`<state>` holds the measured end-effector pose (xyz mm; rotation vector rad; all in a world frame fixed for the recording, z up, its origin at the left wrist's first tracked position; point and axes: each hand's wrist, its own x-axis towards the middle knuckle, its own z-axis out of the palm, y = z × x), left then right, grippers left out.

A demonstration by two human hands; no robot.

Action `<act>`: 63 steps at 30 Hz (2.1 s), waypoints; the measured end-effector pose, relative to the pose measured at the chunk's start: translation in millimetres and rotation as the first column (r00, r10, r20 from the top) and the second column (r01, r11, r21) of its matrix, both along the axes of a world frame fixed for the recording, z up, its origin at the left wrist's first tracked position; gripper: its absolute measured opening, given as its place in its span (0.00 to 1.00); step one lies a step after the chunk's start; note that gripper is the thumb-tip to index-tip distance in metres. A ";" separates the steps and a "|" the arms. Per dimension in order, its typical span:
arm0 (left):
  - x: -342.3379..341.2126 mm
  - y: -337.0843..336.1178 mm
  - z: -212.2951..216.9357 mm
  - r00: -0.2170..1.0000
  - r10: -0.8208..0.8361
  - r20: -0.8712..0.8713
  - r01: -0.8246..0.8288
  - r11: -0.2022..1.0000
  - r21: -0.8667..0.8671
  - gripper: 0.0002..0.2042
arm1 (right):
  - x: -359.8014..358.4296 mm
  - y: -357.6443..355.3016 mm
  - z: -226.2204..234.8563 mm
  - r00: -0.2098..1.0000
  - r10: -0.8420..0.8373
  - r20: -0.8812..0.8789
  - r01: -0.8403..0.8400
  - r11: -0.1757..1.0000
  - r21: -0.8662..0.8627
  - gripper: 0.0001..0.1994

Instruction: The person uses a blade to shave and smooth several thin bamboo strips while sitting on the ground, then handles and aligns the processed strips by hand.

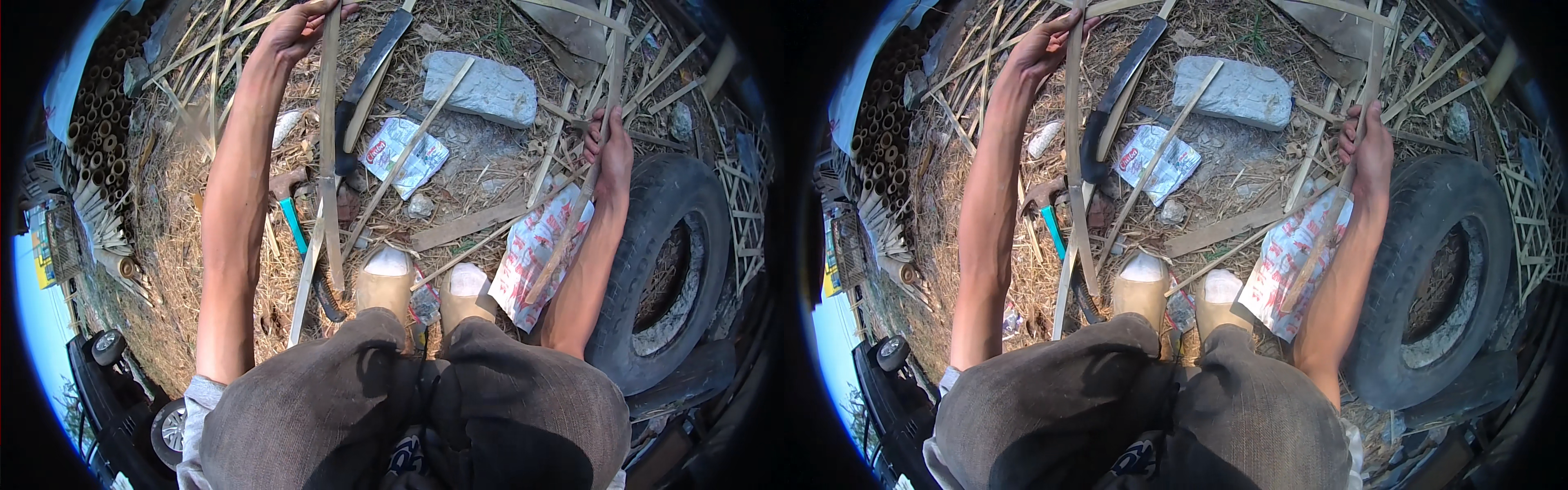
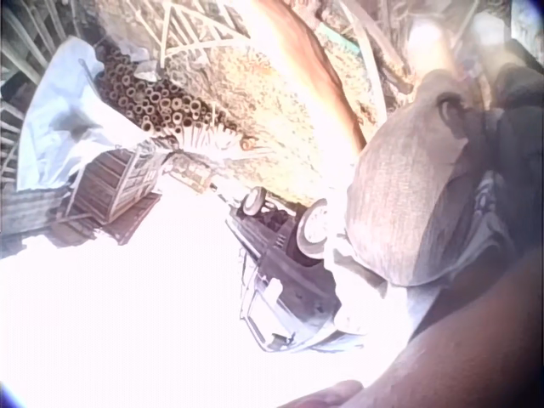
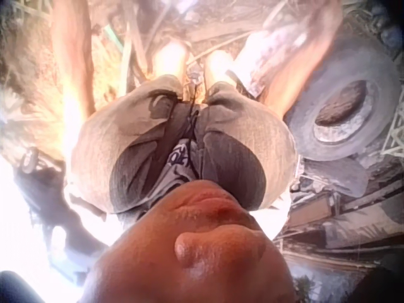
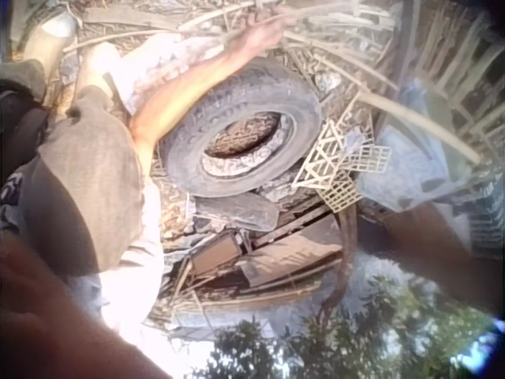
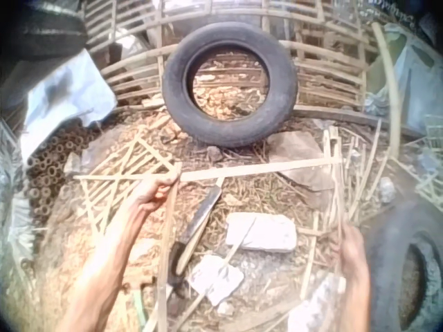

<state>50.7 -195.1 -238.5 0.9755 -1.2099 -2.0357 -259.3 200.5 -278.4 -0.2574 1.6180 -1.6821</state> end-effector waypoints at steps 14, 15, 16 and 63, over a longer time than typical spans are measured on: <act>42.7 -3.7 -33.3 0.975 -0.091 0.203 0.076 0.994 0.081 0.16 | 37.7 -17.7 -52.1 0.990 0.122 0.064 -0.125 0.991 0.039 0.17; 51.4 -7.5 -33.4 0.980 -0.083 0.181 0.068 0.994 0.087 0.16 | 34.6 -19.0 -53.5 0.989 0.131 0.067 -0.133 0.991 0.031 0.17; 52.7 -6.6 -34.6 0.985 -0.082 0.149 0.067 0.992 0.103 0.16 | 30.9 -17.2 -52.5 0.990 0.125 0.066 -0.128 0.991 0.045 0.18; 127.2 -17.9 -27.2 0.844 0.529 -0.088 -0.504 0.839 0.206 0.14 | 44.0 -10.6 -45.5 0.897 -0.403 0.181 0.437 0.872 -0.223 0.08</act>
